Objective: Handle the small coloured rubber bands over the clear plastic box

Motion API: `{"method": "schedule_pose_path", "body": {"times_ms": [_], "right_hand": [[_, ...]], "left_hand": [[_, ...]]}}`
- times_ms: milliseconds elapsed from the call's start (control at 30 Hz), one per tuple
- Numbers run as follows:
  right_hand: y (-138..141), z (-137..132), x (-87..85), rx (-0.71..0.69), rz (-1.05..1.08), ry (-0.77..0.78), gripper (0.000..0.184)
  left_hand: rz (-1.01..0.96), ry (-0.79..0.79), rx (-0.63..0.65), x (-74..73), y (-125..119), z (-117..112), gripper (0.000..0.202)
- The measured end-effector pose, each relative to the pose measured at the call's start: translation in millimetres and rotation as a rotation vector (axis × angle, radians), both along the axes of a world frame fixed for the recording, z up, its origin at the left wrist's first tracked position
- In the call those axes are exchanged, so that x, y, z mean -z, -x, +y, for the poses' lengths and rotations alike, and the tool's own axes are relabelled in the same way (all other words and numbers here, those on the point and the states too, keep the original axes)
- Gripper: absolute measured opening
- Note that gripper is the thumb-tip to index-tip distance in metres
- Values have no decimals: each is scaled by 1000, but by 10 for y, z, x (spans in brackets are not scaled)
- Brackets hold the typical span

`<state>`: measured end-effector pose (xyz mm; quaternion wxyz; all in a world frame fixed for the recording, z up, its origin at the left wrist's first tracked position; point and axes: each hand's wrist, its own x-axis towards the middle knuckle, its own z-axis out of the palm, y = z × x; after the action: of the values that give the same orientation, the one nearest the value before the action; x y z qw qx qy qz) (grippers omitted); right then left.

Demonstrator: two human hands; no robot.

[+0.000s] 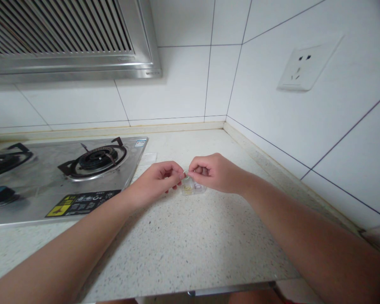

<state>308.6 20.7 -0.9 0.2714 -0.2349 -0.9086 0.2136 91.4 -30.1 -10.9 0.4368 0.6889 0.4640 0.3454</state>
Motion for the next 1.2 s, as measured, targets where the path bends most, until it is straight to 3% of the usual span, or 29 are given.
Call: {"method": "schedule_pose_path", "body": {"times_ms": [1200], "right_hand": [[-7,15,14,-13,9,22,21]], "left_hand": [[-22,-56,-10,0,31,16,22]]}}
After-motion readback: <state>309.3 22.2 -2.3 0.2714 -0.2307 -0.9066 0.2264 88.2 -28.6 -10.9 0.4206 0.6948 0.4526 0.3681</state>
